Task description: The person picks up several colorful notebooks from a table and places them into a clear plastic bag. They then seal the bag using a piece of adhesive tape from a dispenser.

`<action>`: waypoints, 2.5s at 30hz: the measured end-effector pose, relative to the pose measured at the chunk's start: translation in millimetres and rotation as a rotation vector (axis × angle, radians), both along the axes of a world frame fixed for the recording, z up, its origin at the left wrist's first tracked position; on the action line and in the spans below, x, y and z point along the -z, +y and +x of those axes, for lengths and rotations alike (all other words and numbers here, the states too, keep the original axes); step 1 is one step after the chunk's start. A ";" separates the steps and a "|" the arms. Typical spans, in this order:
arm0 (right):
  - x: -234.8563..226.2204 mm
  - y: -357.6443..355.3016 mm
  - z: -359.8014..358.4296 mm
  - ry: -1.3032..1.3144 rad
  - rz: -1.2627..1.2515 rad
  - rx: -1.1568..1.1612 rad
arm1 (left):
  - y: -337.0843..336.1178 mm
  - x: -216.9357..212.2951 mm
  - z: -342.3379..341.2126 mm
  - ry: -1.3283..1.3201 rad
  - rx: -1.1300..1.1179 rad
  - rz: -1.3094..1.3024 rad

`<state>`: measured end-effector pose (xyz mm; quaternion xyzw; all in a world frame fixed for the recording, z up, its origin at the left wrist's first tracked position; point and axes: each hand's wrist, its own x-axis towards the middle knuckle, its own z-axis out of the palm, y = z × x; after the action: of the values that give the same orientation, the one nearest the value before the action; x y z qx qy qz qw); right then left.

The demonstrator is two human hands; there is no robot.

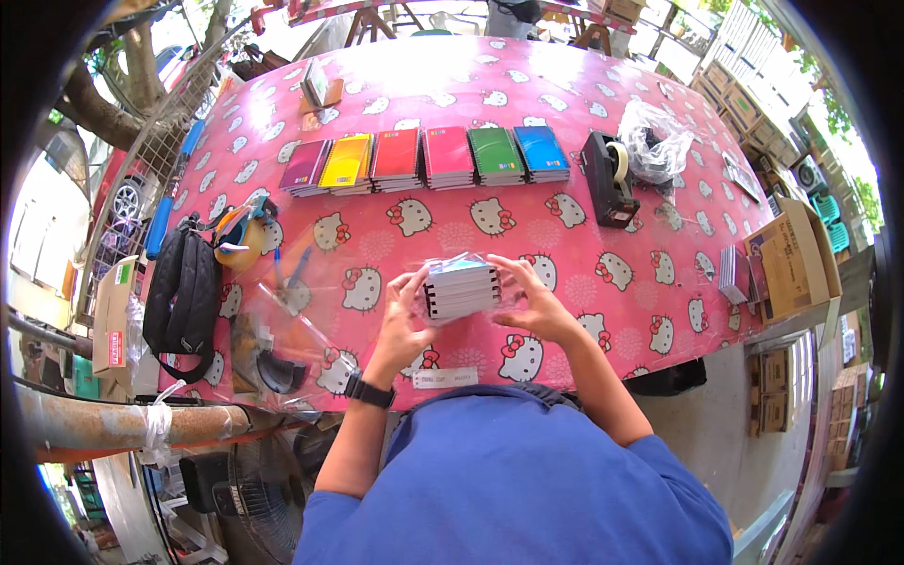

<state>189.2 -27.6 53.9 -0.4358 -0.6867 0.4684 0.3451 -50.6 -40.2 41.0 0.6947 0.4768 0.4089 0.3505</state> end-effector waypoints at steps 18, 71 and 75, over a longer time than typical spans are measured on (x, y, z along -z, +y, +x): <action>2.5 3.8 -36.1 0.359 0.048 -0.068 | 4.1 12.8 34.8 -0.455 0.047 -0.066; -22.4 15.7 3.4 -0.343 0.363 -0.406 | 67.9 -40.2 12.9 -0.360 -0.328 0.412; -26.6 15.7 0.4 -0.352 0.379 -0.425 | 9.5 -11.7 -27.0 0.180 0.035 0.577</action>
<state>189.6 -11.9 80.6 -0.2852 -0.8863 0.3111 0.1908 -77.6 -30.7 52.7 0.8073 0.3579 0.4580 0.1018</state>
